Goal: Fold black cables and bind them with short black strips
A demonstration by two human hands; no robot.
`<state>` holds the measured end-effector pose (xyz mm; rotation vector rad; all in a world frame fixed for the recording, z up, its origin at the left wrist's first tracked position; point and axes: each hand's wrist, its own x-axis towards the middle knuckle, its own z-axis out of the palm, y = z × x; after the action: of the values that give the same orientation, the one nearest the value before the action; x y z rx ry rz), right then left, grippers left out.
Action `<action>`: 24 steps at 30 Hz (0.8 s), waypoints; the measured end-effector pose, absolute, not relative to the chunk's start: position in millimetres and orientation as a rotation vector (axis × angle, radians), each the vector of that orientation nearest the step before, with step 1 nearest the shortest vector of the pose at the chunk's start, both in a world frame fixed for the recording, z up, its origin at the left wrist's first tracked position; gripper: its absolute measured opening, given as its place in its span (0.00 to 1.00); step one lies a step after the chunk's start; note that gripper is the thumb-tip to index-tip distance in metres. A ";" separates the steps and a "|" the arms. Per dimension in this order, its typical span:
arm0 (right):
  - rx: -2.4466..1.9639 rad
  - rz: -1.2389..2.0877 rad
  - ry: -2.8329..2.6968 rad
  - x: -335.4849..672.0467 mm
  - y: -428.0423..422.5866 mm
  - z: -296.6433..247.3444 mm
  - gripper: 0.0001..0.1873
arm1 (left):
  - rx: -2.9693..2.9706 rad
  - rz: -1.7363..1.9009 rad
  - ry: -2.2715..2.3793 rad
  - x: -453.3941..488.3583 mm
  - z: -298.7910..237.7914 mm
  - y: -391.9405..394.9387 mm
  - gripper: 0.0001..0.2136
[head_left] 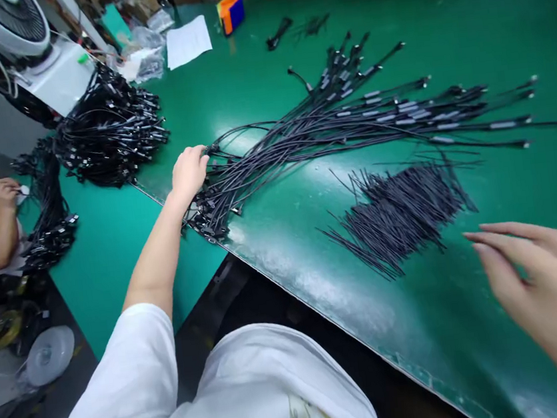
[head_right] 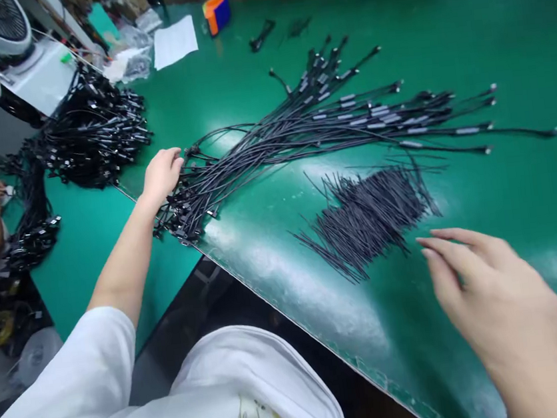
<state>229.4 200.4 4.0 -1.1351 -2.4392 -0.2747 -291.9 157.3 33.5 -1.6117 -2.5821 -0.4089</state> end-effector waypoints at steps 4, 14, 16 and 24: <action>-0.796 -0.320 -2.588 166.9 214.5 21.5 0.15 | -1.522 -0.195 -2.842 -330.3 17.8 196.5 0.18; -0.737 0.277 -2.665 93.8 265.4 6.2 0.16 | -1.657 -1.337 -2.284 -311.3 26.6 180.4 0.14; -0.741 0.406 -2.616 63.2 291.1 13.1 0.16 | -1.706 -1.447 -2.152 -302.8 33.1 177.7 0.10; -0.947 0.161 -2.856 -44.0 382.1 11.4 0.20 | -1.532 -1.324 -2.407 -339.4 11.7 188.5 0.09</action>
<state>-44.0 382.1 11.4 -0.9475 -2.8564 0.1607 -339.4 188.5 11.7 -1.5325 -2.4072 -1.3238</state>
